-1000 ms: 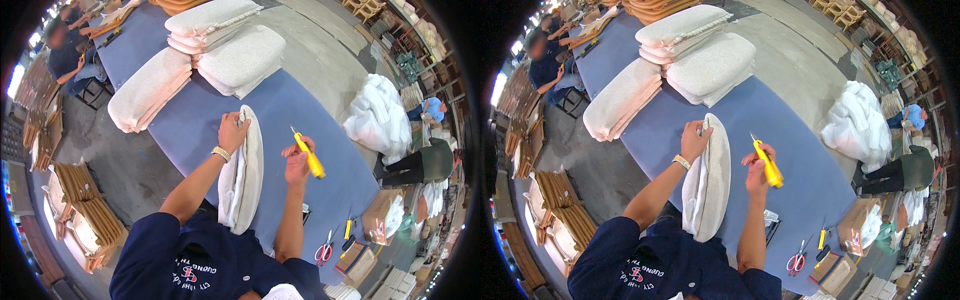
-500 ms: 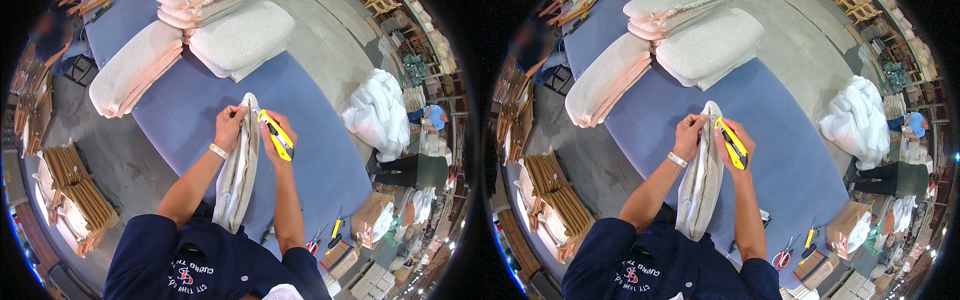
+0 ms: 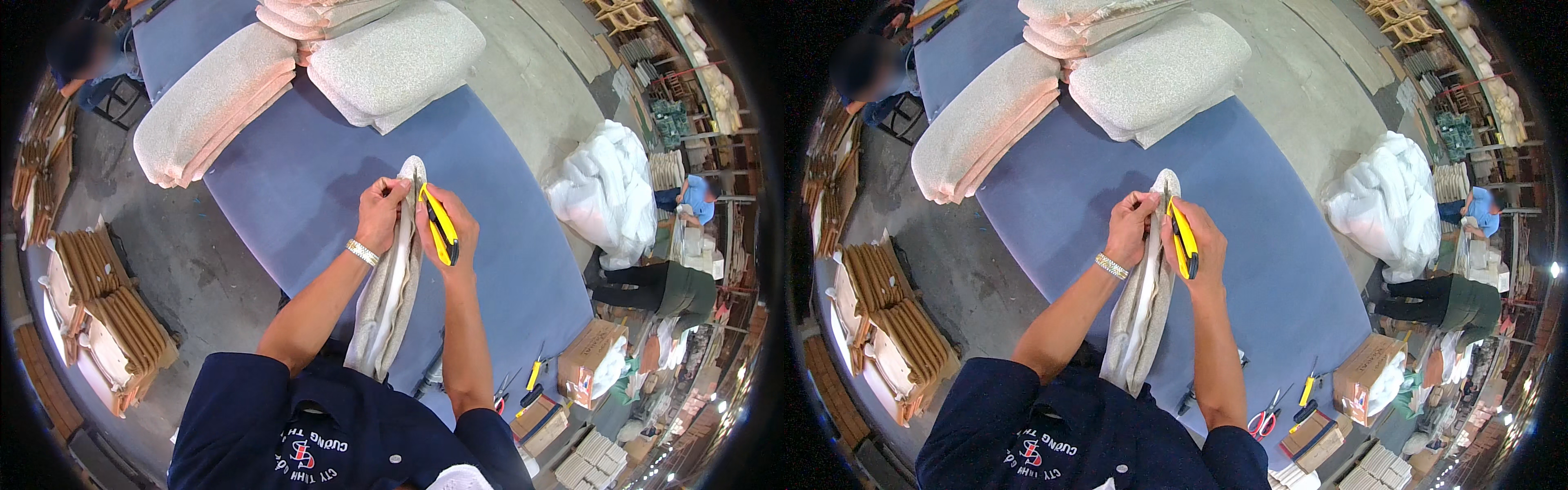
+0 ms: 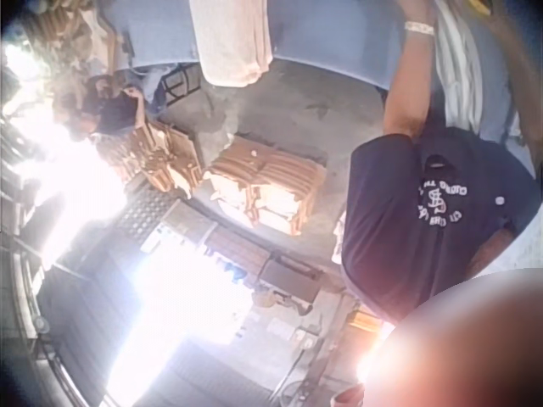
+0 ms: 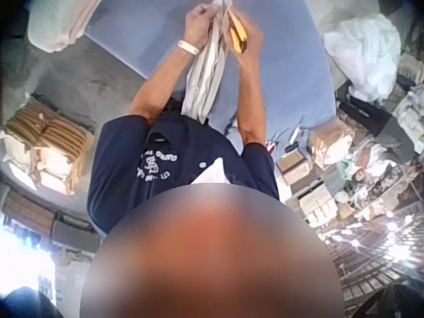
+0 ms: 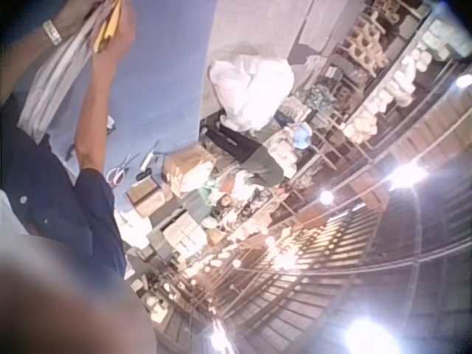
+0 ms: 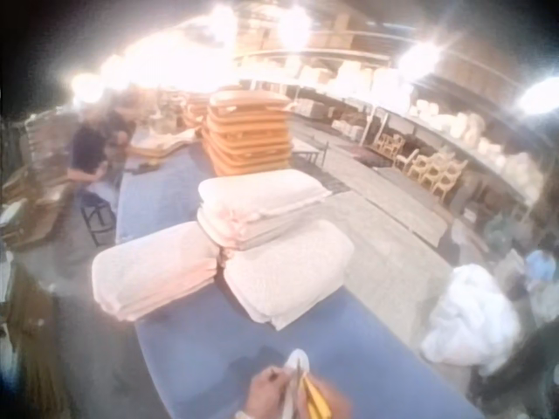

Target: The person staples fabric onto cushion foam using a staple gun, trims excess fabric with a utility knife, and adjusts the fabric edges. The person reloads the staple gun and continues the process on multiple cushions in a workshop setting.

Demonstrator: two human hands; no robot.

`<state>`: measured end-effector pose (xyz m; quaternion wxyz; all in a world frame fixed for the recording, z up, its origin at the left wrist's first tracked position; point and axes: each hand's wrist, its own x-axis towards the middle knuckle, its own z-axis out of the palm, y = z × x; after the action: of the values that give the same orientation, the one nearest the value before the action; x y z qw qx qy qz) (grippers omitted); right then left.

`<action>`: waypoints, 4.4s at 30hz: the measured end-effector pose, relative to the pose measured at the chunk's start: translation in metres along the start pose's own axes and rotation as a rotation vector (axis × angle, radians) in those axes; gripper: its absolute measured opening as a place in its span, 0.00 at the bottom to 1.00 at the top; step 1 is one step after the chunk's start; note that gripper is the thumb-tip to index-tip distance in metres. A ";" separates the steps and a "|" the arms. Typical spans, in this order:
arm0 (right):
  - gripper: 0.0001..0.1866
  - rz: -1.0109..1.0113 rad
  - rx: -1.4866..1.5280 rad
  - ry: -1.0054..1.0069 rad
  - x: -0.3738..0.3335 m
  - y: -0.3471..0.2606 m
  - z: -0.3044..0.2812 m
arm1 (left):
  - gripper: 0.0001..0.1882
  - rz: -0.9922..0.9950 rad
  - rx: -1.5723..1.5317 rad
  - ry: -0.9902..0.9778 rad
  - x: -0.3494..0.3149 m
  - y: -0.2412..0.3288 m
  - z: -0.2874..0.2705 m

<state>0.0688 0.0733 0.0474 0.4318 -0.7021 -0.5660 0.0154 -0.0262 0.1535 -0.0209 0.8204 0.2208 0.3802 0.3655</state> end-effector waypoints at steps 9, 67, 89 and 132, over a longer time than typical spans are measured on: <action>0.11 -0.001 0.037 -0.119 0.011 -0.003 -0.011 | 0.08 -0.052 -0.043 0.003 0.003 0.004 0.000; 0.12 0.480 -0.032 -0.053 -0.231 -0.141 -0.070 | 0.11 0.390 0.669 -0.574 -0.046 0.098 0.108; 0.14 0.422 0.005 0.028 -0.245 -0.145 -0.071 | 0.24 0.097 1.159 -0.786 -0.162 0.002 -0.068; 0.22 0.826 -0.781 -0.190 -0.351 0.048 -0.207 | 0.19 0.428 1.191 -0.100 -0.121 0.004 -0.181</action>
<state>0.0861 -0.3319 -0.0171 0.0460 -0.9678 -0.2449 0.0354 -0.2237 0.0788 -0.0731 0.4823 0.7273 0.4271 0.2365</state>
